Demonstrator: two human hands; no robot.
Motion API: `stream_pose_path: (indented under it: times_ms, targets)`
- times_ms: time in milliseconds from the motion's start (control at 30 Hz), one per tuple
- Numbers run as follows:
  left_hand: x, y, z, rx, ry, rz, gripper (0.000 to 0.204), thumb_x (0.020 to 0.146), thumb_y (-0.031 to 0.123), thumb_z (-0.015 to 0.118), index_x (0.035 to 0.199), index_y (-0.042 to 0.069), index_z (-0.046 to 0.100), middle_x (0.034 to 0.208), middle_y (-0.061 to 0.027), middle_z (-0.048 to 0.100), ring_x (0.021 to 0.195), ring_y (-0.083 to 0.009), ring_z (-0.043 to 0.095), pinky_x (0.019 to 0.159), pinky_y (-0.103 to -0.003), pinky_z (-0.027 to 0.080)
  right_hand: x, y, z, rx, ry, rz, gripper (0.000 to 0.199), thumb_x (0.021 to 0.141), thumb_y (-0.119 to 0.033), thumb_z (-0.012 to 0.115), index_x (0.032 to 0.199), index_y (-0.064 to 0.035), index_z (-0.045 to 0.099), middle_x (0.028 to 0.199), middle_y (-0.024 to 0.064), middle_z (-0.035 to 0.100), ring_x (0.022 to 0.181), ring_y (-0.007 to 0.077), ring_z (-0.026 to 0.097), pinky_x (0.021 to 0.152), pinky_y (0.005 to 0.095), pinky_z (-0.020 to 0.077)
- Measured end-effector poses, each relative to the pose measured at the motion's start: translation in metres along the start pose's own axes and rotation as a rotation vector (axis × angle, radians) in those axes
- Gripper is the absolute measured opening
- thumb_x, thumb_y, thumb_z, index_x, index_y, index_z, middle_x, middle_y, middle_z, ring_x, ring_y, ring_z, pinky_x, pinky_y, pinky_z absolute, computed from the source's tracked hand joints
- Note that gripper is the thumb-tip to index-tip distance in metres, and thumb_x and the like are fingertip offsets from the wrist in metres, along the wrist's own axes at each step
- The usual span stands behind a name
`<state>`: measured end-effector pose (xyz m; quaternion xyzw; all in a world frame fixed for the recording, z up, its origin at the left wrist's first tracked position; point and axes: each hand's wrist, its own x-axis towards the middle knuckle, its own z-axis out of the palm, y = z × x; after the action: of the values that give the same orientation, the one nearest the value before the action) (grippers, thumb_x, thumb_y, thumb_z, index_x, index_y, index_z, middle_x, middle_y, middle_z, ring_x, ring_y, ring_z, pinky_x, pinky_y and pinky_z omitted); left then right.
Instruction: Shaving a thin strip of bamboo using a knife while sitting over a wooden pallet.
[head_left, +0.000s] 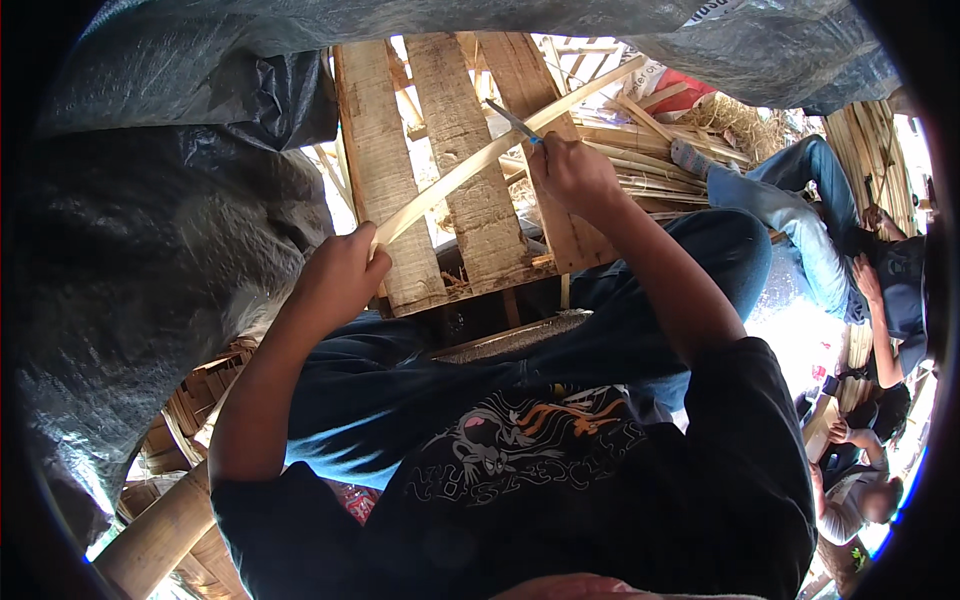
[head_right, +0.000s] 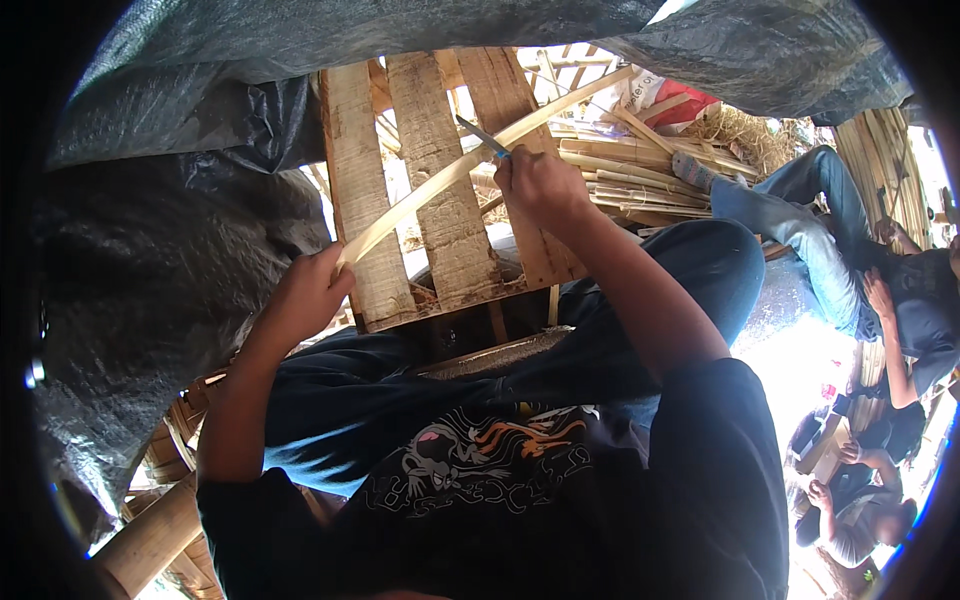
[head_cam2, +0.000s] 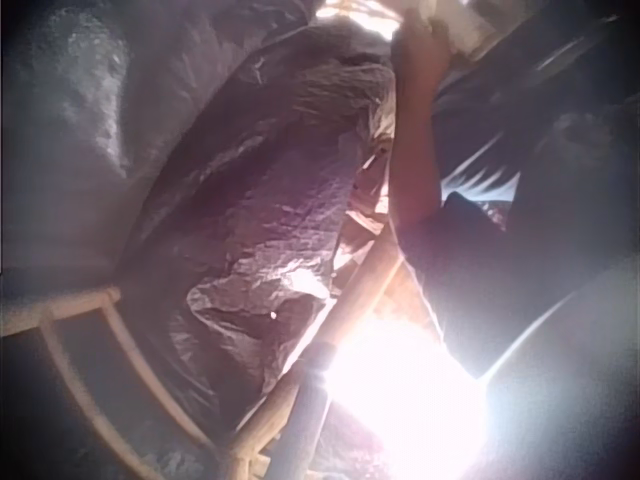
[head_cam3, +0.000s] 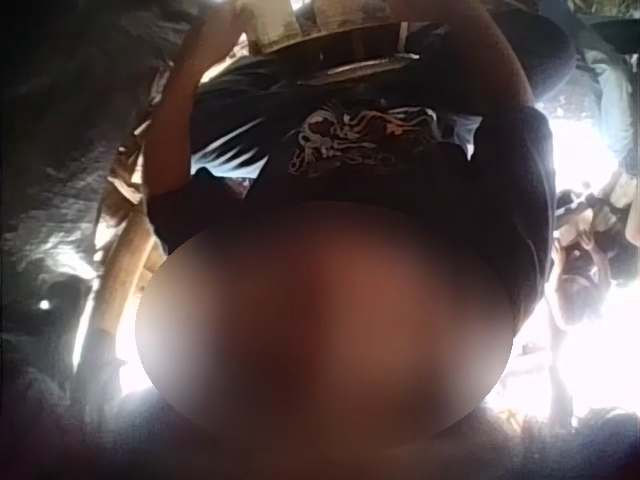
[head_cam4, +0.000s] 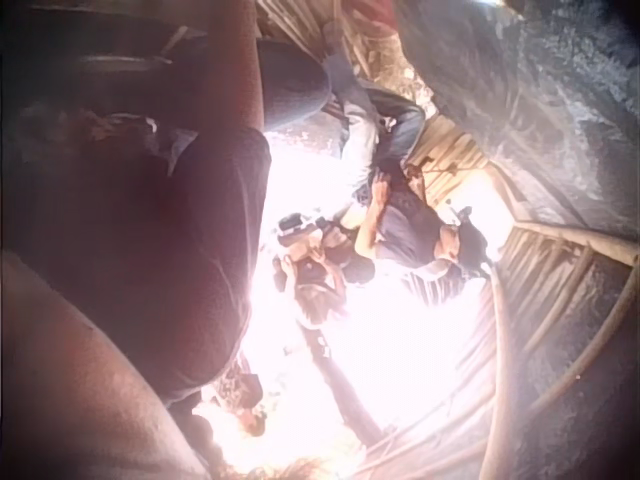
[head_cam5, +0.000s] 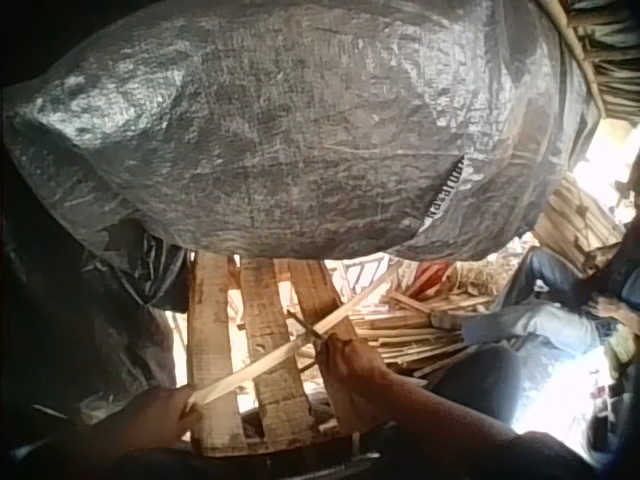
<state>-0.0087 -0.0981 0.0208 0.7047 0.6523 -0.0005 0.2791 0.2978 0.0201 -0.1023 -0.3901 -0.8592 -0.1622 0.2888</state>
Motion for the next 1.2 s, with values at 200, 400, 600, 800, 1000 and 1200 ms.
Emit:
stream_pose_path:
  times_ms: [200,400,600,800,1000,1200]
  targets:
    - [0.000,0.000,-0.001,-0.013,-0.013,0.003,0.024,0.091,0.017,0.053,0.094,-0.007,0.056,0.071,-0.0290,0.060,0.067,-0.0429,0.063,0.060,-0.047,0.046,0.000,-0.002,-0.005,0.042,-0.107,0.113,0.024,0.086,-0.017,0.060,0.066,-0.0060,0.053,0.050,0.0071,0.049,0.040,0.0219,0.055,0.035,0.0344,0.0466]
    - [-0.005,-0.007,-0.001,-0.024,0.013,0.030,0.023,0.091,0.017,0.052,0.095,-0.006,0.056,0.073,-0.0288,0.060,0.070,-0.0436,0.062,0.062,-0.048,0.046,-0.012,0.059,-0.023,-0.038,-0.785,0.383,0.021,0.092,-0.018,0.050,0.085,-0.0023,0.061,0.076,0.0179,0.067,0.077,0.0310,0.070,0.062,0.0414,0.0576]
    - [-0.007,-0.023,-0.004,-0.002,0.018,-0.028,0.020,0.089,0.015,0.054,0.090,-0.005,0.053,0.075,-0.0285,0.060,0.073,-0.0454,0.061,0.062,-0.049,0.045,-0.060,0.096,-0.017,-0.309,-0.670,0.217,0.013,0.087,-0.013,0.050,0.092,-0.0040,0.058,0.081,0.0121,0.063,0.071,0.0261,0.065,0.059,0.0375,0.0530]
    - [-0.006,-0.021,-0.006,0.015,-0.036,-0.079,0.024,0.089,0.019,0.056,0.097,-0.004,0.056,0.078,-0.0271,0.064,0.075,-0.0428,0.064,0.067,-0.049,0.051,0.000,0.048,-0.033,-0.523,-0.057,-0.282,0.005,0.081,-0.012,0.053,0.083,-0.0075,0.052,0.083,0.0041,0.053,0.068,0.0160,0.052,0.055,0.0300,0.0440]
    - [-0.007,-0.008,-0.002,0.187,0.011,-0.050,0.025,0.089,0.017,0.056,0.105,-0.002,0.053,0.072,-0.0240,0.064,0.070,-0.0411,0.065,0.064,-0.050,0.052,0.005,0.003,-0.002,0.205,-0.076,-0.070,0.013,0.089,-0.009,0.059,0.081,-0.0003,0.053,0.073,0.0125,0.055,0.045,0.0253,0.053,0.036,0.0385,0.0442]
    - [-0.009,-0.002,0.005,0.309,0.040,-0.058,0.026,0.090,0.015,0.056,0.109,-0.001,0.049,0.074,-0.0214,0.065,0.069,-0.0381,0.067,0.062,-0.047,0.054,0.007,-0.002,-0.005,0.233,-0.016,-0.019,0.020,0.089,-0.012,0.061,0.076,0.0004,0.052,0.054,0.0096,0.049,0.040,0.0266,0.053,0.034,0.0395,0.0441]
